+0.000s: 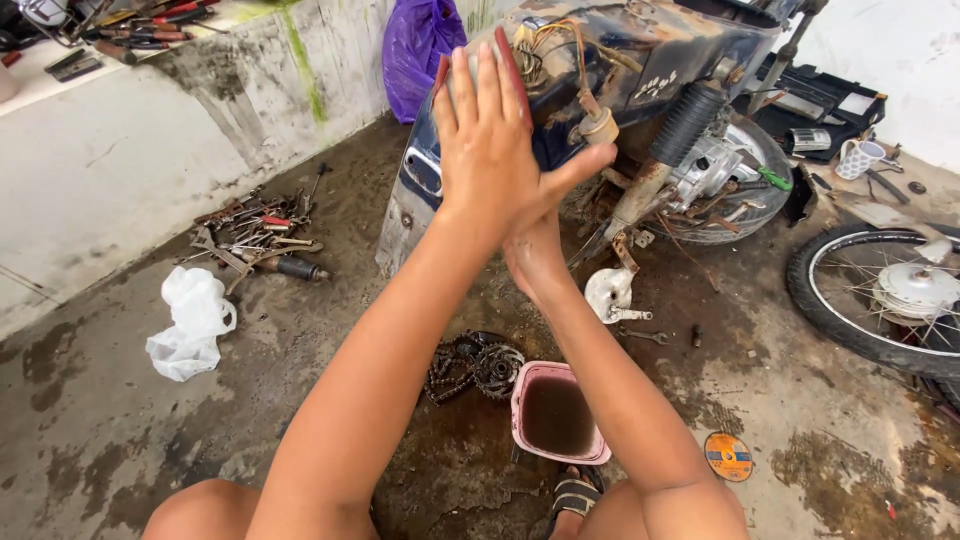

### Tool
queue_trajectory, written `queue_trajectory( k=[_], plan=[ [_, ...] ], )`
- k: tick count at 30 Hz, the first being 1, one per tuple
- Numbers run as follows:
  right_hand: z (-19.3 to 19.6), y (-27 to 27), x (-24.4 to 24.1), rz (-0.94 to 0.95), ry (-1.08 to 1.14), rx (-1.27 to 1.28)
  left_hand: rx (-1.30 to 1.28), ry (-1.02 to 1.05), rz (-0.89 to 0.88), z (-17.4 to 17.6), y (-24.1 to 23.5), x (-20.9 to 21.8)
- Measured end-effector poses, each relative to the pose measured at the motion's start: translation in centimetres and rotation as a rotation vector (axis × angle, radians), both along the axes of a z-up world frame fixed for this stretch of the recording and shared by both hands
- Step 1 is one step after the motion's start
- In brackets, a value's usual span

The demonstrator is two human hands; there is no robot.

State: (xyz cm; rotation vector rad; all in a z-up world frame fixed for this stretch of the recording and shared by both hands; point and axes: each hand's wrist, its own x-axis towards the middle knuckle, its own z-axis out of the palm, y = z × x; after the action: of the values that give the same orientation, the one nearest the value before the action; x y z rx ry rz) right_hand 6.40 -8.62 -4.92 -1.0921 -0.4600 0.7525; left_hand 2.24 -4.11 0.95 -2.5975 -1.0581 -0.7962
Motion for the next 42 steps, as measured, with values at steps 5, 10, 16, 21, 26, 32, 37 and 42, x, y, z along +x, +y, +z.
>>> queue_trajectory(
  k=[5, 10, 16, 21, 26, 32, 37, 42],
  plan=[
    [0.1, -0.1, 0.2, 0.068, 0.034, 0.03, -0.1, 0.014, -0.147, -1.1, -1.7, -3.0],
    [-2.0, 1.8, 2.2, 0.051, 0.071, 0.011, -0.237, -0.084, -0.193, 0.2, 1.6, -2.2],
    [-1.8, 2.1, 2.2, 0.041, -0.026, 0.112, -0.249, -0.062, -0.139, -0.6, -0.6, -2.7],
    [-2.3, 2.0, 2.6, 0.037, -0.052, 0.144, -0.084, 0.101, -0.006, -1.4, -0.8, -1.1],
    [-2.4, 2.4, 2.8, 0.048, -0.092, 0.194, -0.235, -0.089, -0.043, 0.9, 0.5, 0.4],
    [-3.9, 1.9, 2.8, 0.052, -0.119, 0.208, -0.219, 0.017, -0.071, -0.7, -1.6, -1.6],
    [-2.5, 0.9, 2.2, 0.141, -0.231, 0.298, -0.205, -0.154, -0.148, 0.2, 0.2, -0.9],
    [-1.9, 0.5, 1.7, 0.198, -0.212, 0.311, -0.013, 0.048, -0.11, -2.0, -0.7, -2.3]
  ],
)
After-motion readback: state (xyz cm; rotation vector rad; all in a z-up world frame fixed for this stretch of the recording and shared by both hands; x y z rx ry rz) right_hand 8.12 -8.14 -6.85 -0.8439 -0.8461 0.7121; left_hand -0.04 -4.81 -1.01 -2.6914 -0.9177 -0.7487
